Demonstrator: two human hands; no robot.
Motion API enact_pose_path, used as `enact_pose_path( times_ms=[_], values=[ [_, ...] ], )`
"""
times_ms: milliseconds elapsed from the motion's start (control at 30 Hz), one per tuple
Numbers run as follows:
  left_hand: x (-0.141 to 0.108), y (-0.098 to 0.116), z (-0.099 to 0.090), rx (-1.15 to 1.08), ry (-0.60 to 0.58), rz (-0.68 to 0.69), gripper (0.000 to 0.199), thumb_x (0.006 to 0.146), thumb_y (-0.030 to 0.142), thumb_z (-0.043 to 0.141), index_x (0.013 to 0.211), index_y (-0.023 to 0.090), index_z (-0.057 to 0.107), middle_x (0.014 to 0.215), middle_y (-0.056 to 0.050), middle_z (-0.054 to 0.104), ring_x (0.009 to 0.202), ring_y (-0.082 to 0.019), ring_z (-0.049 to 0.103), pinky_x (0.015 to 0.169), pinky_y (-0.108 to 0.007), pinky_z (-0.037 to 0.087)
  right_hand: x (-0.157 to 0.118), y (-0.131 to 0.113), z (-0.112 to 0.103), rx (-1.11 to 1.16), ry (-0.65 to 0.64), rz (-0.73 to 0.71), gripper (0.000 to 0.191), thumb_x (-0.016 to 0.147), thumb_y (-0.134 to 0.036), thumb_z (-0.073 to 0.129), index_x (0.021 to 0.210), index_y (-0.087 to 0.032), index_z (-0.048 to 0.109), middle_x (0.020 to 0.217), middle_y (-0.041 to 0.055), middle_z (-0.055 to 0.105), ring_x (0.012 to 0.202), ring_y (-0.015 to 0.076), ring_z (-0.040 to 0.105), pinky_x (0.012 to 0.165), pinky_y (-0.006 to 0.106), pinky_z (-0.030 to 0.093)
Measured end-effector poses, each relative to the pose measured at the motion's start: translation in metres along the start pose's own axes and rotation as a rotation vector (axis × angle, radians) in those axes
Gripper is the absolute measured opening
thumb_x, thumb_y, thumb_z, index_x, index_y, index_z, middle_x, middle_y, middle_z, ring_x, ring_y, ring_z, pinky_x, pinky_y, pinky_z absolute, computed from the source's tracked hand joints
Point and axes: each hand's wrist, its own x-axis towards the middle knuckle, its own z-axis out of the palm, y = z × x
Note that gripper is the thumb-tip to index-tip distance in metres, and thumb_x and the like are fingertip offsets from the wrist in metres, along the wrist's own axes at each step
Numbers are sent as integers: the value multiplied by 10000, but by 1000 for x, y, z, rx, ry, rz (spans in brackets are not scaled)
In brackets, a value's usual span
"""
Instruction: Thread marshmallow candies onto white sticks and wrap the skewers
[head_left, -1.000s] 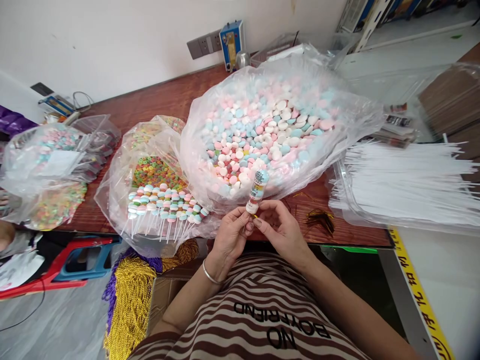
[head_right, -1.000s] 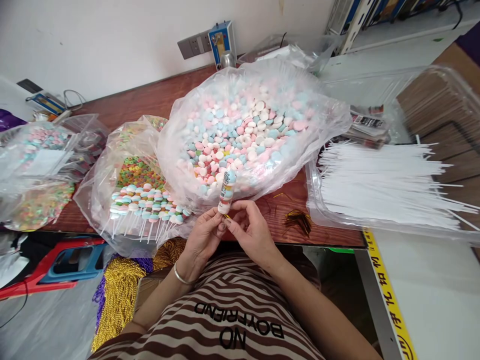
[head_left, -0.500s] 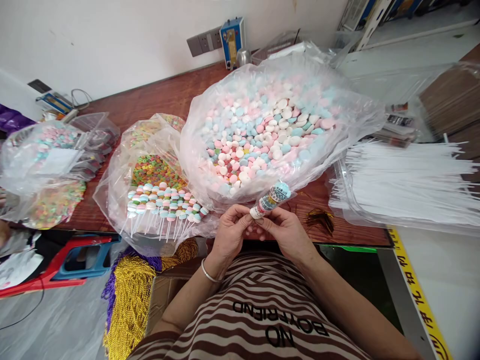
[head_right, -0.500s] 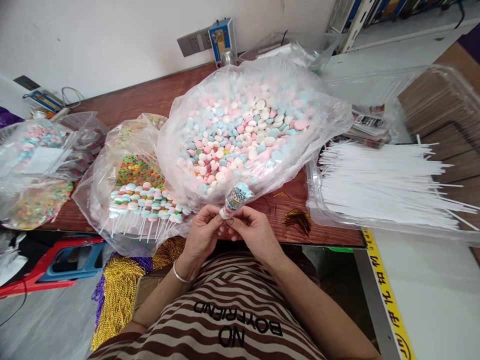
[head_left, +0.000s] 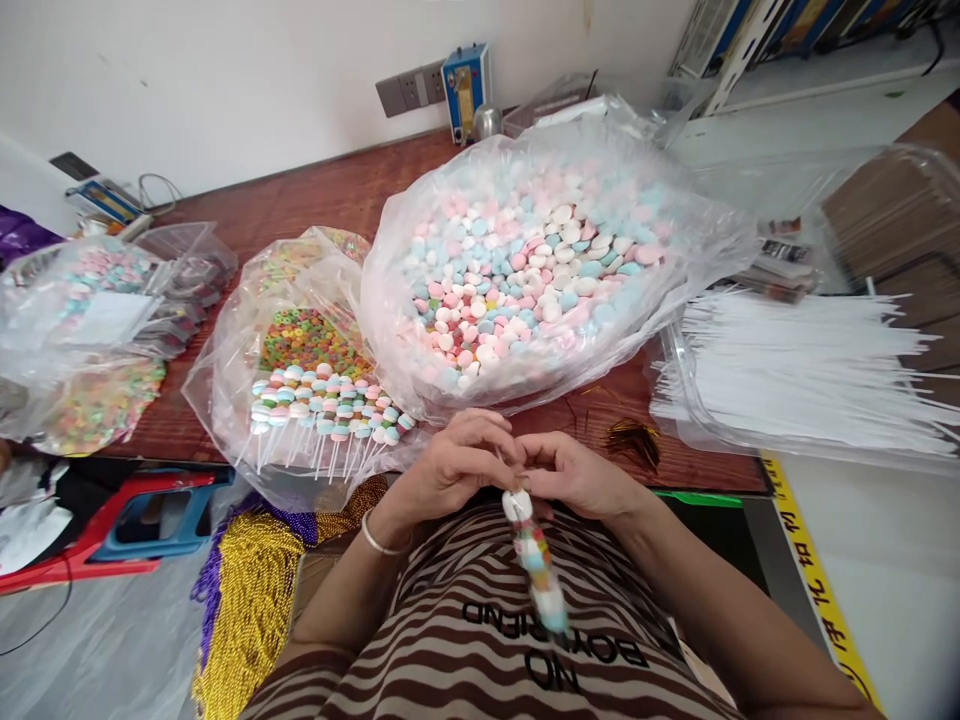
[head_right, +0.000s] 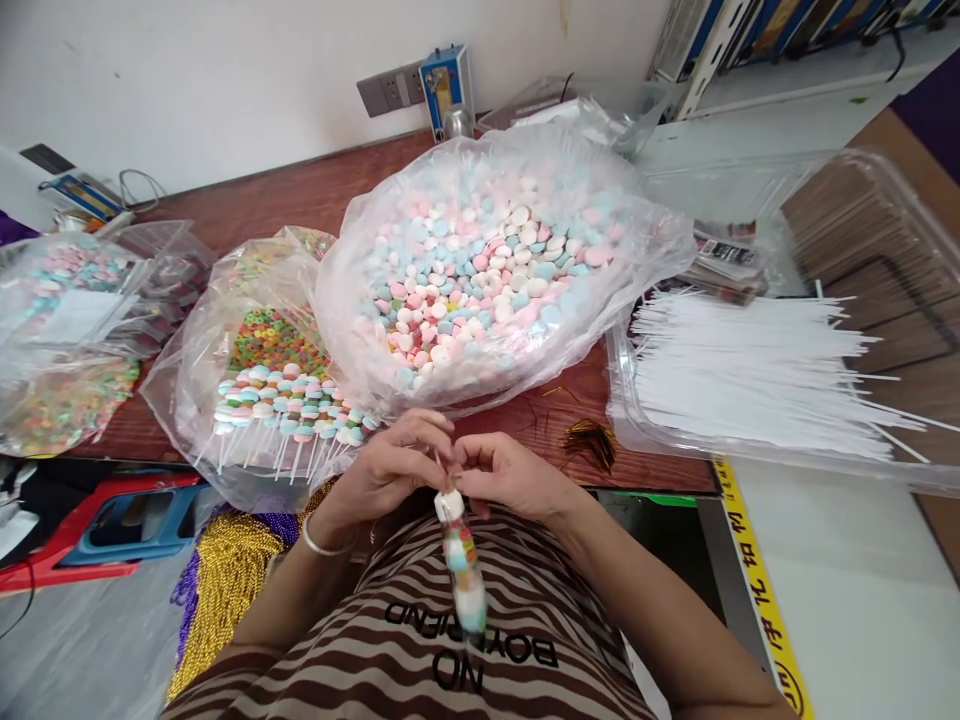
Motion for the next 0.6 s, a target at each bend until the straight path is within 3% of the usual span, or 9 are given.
enact_pose_path(
  times_ms=[67, 133, 200, 233, 300, 400, 467, 533, 600],
  values=[
    [-5, 15, -4, 246, 257, -20, 112, 911, 280, 690, 907, 302, 801, 1062, -82, 741, 1132, -256, 632, 1034, -449, 480, -3, -13, 0, -206, 166, -157, 241, 849, -387, 714, 756, -192, 608, 664, -17, 611, 544, 108, 517, 495, 225, 445],
    [-13, 28, 1, 260, 491, -165, 81, 874, 328, 741, 873, 263, 790, 898, -66, 724, 894, -217, 668, 854, -373, 543, -7, -31, 2, -446, 374, -404, 152, 881, -310, 660, 775, -210, 621, 711, 8, 641, 619, 138, 563, 569, 256, 485],
    [-19, 34, 9, -37, 376, -377, 313, 919, 476, 658, 767, 224, 767, 647, -41, 647, 614, -175, 609, 613, -314, 519, -13, -47, 8, -676, 473, -644, 95, 890, -243, 626, 797, -234, 636, 741, 22, 667, 659, 161, 594, 618, 282, 507],
    [-19, 35, 13, -238, 266, -470, 462, 940, 575, 573, 720, 213, 755, 560, -39, 601, 532, -169, 574, 534, -307, 486, -15, -53, 13, -782, 445, -741, 98, 891, -214, 615, 804, -248, 642, 750, 23, 677, 674, 166, 607, 637, 285, 513],
    [-17, 36, 16, -566, 199, -594, 690, 927, 745, 402, 677, 200, 743, 491, -58, 564, 506, -194, 584, 494, -323, 473, -17, -55, 24, -945, 250, -868, 151, 900, -165, 585, 805, -268, 642, 765, 22, 693, 708, 167, 629, 687, 283, 522],
    [-13, 38, 11, -776, 409, -602, 825, 889, 834, 274, 811, 188, 781, 615, -121, 667, 686, -271, 691, 607, -395, 546, -10, -40, 34, -1093, 20, -898, 221, 914, -139, 526, 744, -258, 602, 720, 20, 661, 684, 161, 604, 681, 271, 500],
    [-18, 40, 6, -787, 501, -475, 859, 868, 860, 241, 898, 208, 799, 762, -148, 735, 807, -304, 721, 713, -453, 574, -1, -29, 31, -1088, 101, -822, 222, 910, -134, 510, 726, -238, 577, 693, 13, 627, 648, 153, 570, 629, 258, 465],
    [-24, 40, 8, -800, 435, -326, 907, 833, 899, 192, 818, 232, 805, 767, -151, 742, 784, -309, 726, 755, -486, 578, 8, -27, 23, -979, 230, -704, 171, 893, -135, 535, 753, -219, 587, 703, 2, 622, 631, 138, 554, 591, 239, 437],
    [-27, 35, 16, -835, 225, -313, 939, 811, 920, 182, 741, 214, 797, 727, -166, 728, 732, -312, 723, 757, -501, 579, 13, -34, 17, -852, 311, -636, 133, 868, -126, 554, 778, -211, 602, 706, -11, 619, 619, 127, 544, 572, 226, 422]
  ],
)
